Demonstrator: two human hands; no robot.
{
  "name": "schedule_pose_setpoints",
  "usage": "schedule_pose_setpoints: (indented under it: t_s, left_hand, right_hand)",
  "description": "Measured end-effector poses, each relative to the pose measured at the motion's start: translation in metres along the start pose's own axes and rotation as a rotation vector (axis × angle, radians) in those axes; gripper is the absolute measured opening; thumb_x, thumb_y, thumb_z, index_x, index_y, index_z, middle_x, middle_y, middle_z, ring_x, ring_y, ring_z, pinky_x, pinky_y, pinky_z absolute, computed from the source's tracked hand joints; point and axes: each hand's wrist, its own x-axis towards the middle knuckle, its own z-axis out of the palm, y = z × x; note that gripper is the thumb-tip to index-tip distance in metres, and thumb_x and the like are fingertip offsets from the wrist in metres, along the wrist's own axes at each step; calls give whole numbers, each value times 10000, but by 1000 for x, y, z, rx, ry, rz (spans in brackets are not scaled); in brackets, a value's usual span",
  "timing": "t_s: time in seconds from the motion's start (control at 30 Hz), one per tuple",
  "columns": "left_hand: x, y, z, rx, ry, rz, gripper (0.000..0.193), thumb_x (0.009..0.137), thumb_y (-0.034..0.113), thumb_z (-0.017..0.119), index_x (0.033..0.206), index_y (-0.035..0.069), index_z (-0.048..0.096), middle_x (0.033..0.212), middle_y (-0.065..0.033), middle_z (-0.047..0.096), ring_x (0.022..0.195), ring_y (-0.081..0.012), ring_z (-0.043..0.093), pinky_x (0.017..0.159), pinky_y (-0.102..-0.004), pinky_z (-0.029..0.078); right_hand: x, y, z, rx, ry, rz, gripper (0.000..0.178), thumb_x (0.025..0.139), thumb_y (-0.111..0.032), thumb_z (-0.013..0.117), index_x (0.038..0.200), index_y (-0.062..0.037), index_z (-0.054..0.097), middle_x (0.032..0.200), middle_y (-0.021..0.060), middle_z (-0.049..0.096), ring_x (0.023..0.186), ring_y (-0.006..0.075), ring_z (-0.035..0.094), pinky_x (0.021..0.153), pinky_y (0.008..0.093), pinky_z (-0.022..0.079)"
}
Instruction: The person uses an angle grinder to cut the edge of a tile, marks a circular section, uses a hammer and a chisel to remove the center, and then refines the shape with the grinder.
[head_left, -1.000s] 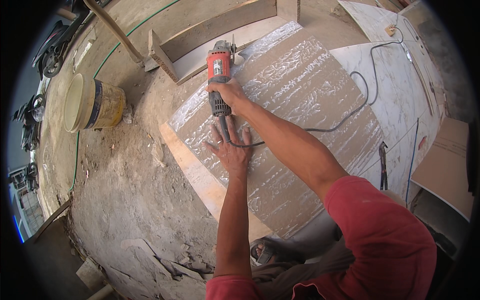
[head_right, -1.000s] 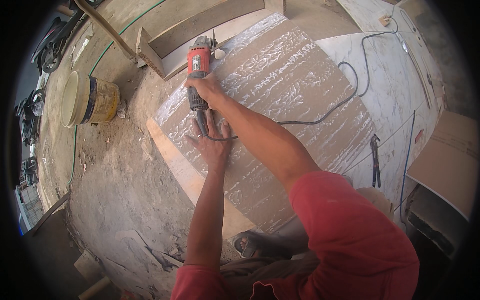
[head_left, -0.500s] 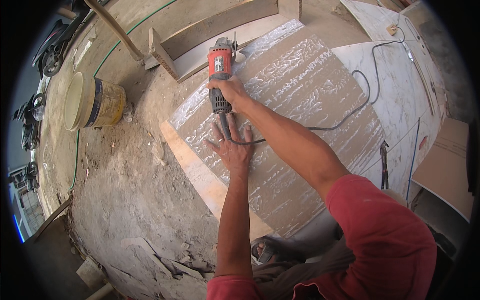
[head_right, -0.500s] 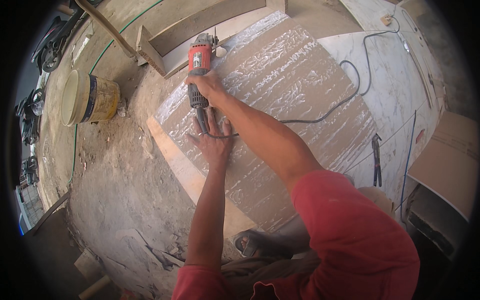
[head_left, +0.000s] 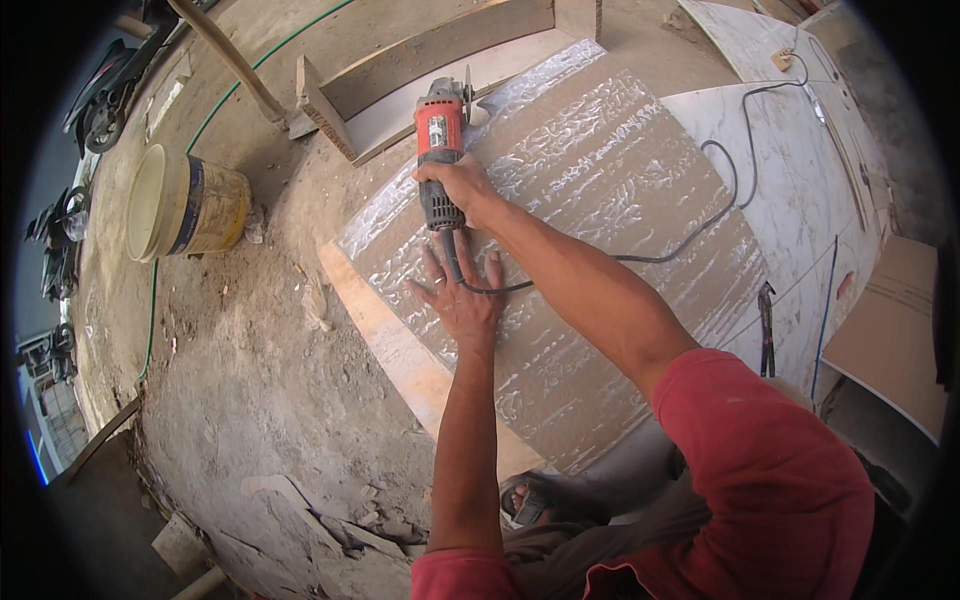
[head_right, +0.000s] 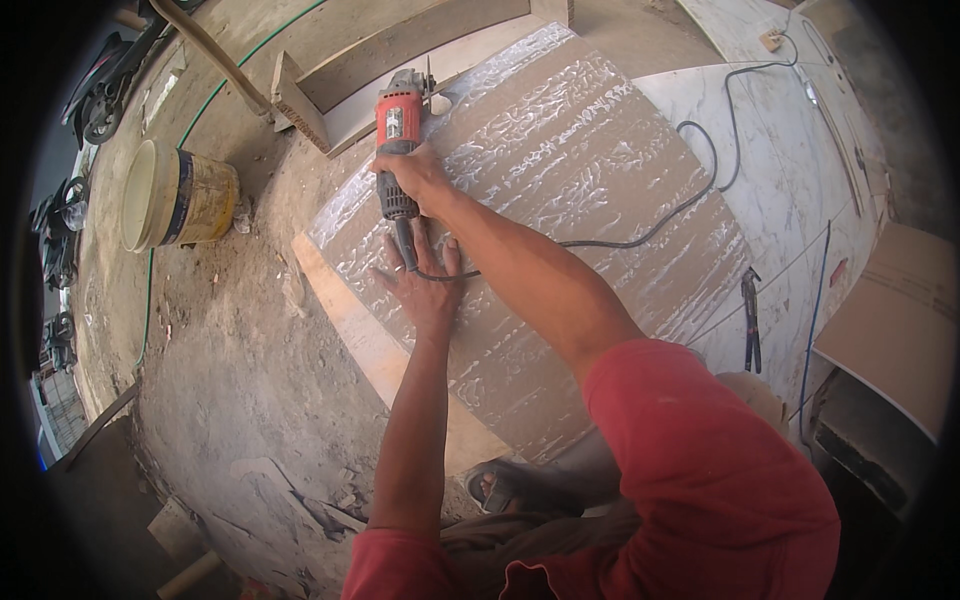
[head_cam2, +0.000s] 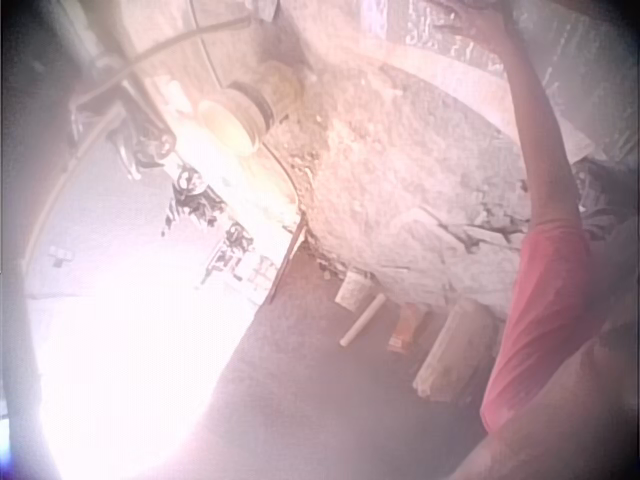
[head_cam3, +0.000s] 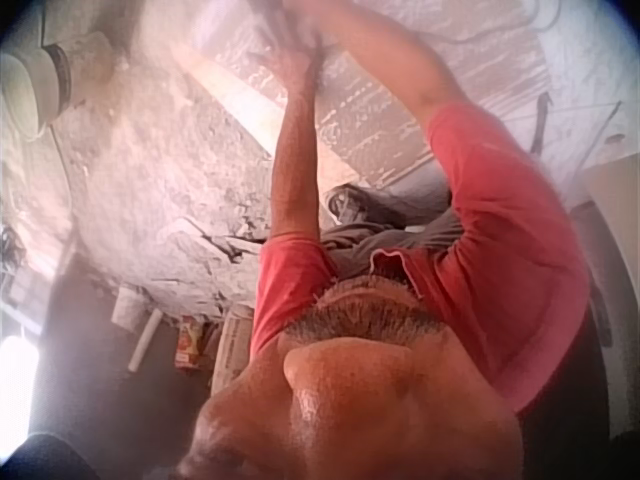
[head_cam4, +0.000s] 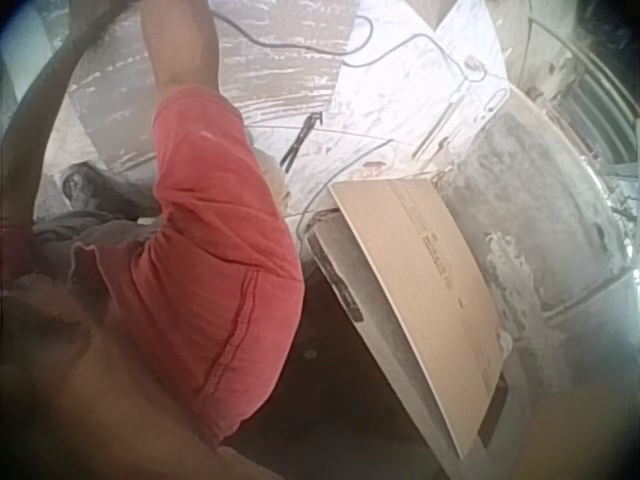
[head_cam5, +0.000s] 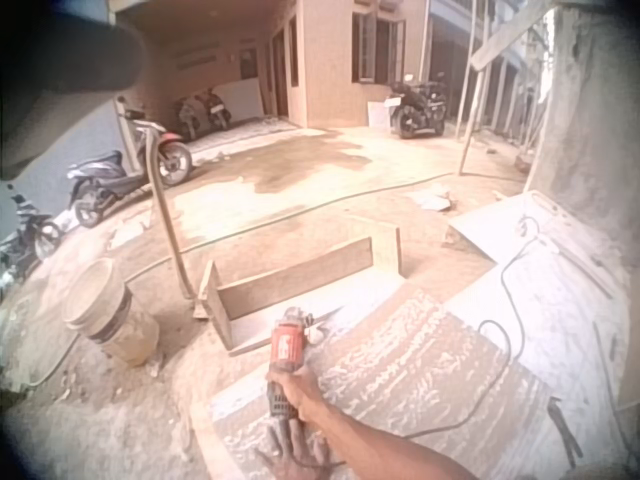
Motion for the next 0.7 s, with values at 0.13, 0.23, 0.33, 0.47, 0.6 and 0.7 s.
schedule_pose_setpoints:
  t_s: [0.13,0.23,0.33,0.47,0.6,0.7]
  left_hand:
    - [0,1,1,3,4,2,666,963,454,493,1528,124,374,1606,-120,300,1467,-383,291,1113,-751,93]
    - [0,1,0,-2,-10,-3,655,965,454,491,1517,116,393,1605,-120,299,1468,-382,288,1115,-749,96]
    - [0,-2,1,-2,-21,-12,651,988,480,432,1548,167,324,1574,-105,372,1489,-401,226,1145,-714,35]
    - [0,-1,1,-20,-14,-6,652,988,475,436,1550,168,315,1575,-105,369,1489,-404,223,1142,-717,33]
    - [0,0,0,-24,-25,-6,658,983,472,447,1552,171,310,1584,-101,355,1490,-406,220,1137,-723,34]
    - [0,0,-1,-27,-23,-6,661,978,466,458,1551,169,316,1590,-102,344,1490,-405,219,1134,-726,36]
  right_hand:
    - [2,4,-3,-28,39,-16,222,723,-122,776,851,-10,634,690,52,612,493,151,575,458,293,485]
    - [2,5,-3,-32,36,2,216,725,-124,775,842,-11,634,684,50,608,491,150,574,458,292,485]
    - [-1,4,-2,-29,22,-7,217,725,-126,776,842,-8,637,683,48,607,492,150,574,458,290,484]
    - [0,4,-3,-33,37,-4,213,725,-125,774,840,-6,640,686,46,608,494,150,574,459,289,485]
    - [2,2,-4,-21,14,-2,212,726,-123,772,842,-4,641,686,47,607,501,150,576,462,290,486]
    - [0,0,-2,-23,1,-4,212,727,-120,769,848,-2,641,690,50,608,503,150,578,463,292,487]
